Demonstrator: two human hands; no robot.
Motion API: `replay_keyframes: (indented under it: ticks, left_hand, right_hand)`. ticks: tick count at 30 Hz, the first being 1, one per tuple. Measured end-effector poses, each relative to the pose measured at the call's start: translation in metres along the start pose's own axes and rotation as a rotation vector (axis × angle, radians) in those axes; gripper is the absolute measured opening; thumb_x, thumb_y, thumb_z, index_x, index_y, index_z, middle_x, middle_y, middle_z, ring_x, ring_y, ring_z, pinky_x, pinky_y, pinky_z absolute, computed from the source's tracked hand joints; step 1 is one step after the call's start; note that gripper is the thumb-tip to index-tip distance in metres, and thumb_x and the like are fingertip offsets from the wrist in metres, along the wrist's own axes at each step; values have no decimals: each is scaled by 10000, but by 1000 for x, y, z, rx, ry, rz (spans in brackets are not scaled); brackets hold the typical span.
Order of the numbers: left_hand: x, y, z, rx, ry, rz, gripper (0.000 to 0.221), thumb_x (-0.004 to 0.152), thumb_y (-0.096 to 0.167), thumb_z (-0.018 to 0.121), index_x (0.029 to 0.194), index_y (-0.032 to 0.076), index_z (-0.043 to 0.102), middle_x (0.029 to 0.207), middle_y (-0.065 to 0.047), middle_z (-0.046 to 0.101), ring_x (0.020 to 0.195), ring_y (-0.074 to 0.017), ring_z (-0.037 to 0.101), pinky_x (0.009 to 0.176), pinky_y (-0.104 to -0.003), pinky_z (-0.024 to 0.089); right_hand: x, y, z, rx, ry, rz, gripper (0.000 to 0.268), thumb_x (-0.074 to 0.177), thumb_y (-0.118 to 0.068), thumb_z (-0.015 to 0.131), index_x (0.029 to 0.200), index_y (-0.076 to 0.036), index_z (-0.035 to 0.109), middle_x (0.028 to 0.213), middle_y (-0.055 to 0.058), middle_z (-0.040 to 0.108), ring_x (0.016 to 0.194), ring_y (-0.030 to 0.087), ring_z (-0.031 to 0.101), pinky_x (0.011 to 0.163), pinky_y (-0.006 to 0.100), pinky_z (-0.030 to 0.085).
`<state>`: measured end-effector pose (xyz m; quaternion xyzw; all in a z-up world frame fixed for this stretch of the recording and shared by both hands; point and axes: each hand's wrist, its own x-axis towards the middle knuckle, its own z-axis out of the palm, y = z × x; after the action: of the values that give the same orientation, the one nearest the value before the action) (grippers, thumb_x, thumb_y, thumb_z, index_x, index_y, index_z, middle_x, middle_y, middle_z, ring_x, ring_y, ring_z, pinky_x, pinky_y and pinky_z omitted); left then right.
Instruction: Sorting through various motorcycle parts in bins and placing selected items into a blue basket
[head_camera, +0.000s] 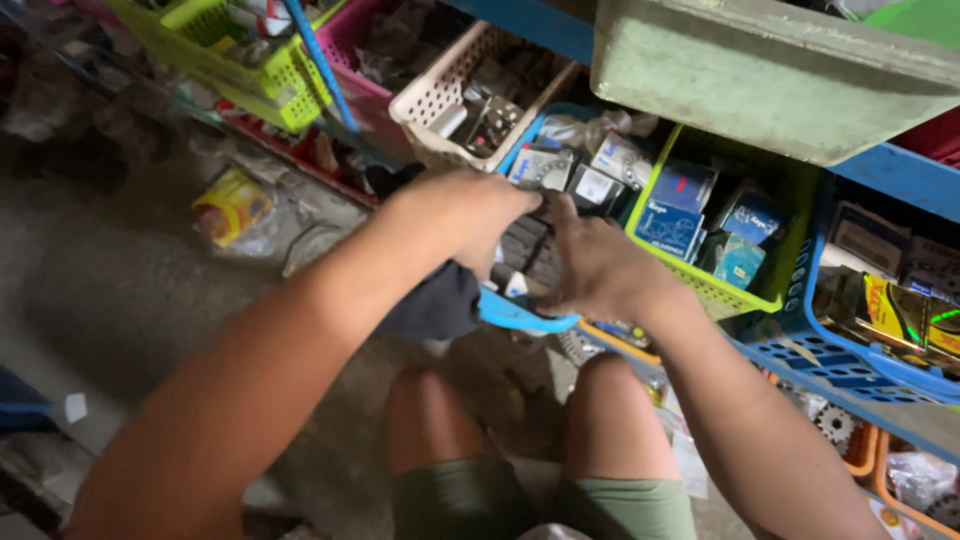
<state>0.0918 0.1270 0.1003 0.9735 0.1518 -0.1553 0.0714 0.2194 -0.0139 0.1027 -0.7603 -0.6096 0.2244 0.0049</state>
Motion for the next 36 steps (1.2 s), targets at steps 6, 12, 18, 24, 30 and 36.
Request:
replay_keyframes:
  ticks: [6, 12, 18, 24, 30, 36]
  left_hand:
    - [21, 5, -3, 214, -76, -8, 829, 518, 320, 1024, 1254, 123, 699, 1180, -128, 744, 1147, -367, 696, 911, -564, 585]
    - [18, 7, 5, 201, -13, 2, 541, 552, 222, 982, 1048, 138, 784, 1042, -91, 784, 1038, -360, 745, 816, -559, 622]
    - [16, 11, -1, 217, -20, 37, 450, 640, 169, 947, 1045, 77, 773, 1045, -146, 778, 1042, -418, 731, 784, -588, 619]
    - [15, 6, 4, 237, 6, 23, 446, 620, 177, 958, 1016, 72, 782, 1004, -160, 779, 999, -440, 737, 706, -610, 615]
    - [23, 10, 36, 348, 195, 22, 120, 711, 32, 803, 820, 79, 784, 726, -174, 707, 737, -473, 705, 360, -661, 495]
    - [39, 3, 71, 403, 544, 56, 23, 662, 76, 741, 678, 68, 727, 571, -159, 628, 565, -430, 666, 341, -641, 463]
  right_hand:
    - [-7, -10, -9, 53, -27, 9, 1201, 679, -355, 921, 1554, -12, 173, 1216, 358, 665, 1145, 587, 625, 1028, 695, 480]
    - [-7, -12, -10, 81, -26, 47, 1323, 667, -349, 931, 1628, -77, 64, 1228, 368, 650, 1185, 588, 598, 1064, 680, 461]
    - [-7, -9, -8, 70, -27, 73, 1335, 661, -371, 927, 1644, -104, 63, 1176, 369, 671, 1182, 576, 604, 1057, 654, 477]
    - [-4, -10, -8, 99, -36, 84, 1326, 657, -347, 923, 1650, -128, 72, 1188, 370, 666, 1208, 577, 585, 1067, 651, 467]
    - [-4, -12, -4, 94, -18, 106, 1322, 657, -359, 929, 1651, -148, 84, 1223, 350, 659, 1240, 566, 566, 1079, 634, 464]
    - [-4, -6, 1, 124, 33, 64, 1303, 638, -346, 939, 1636, -136, 127, 1233, 344, 660, 1218, 572, 575, 1074, 637, 460]
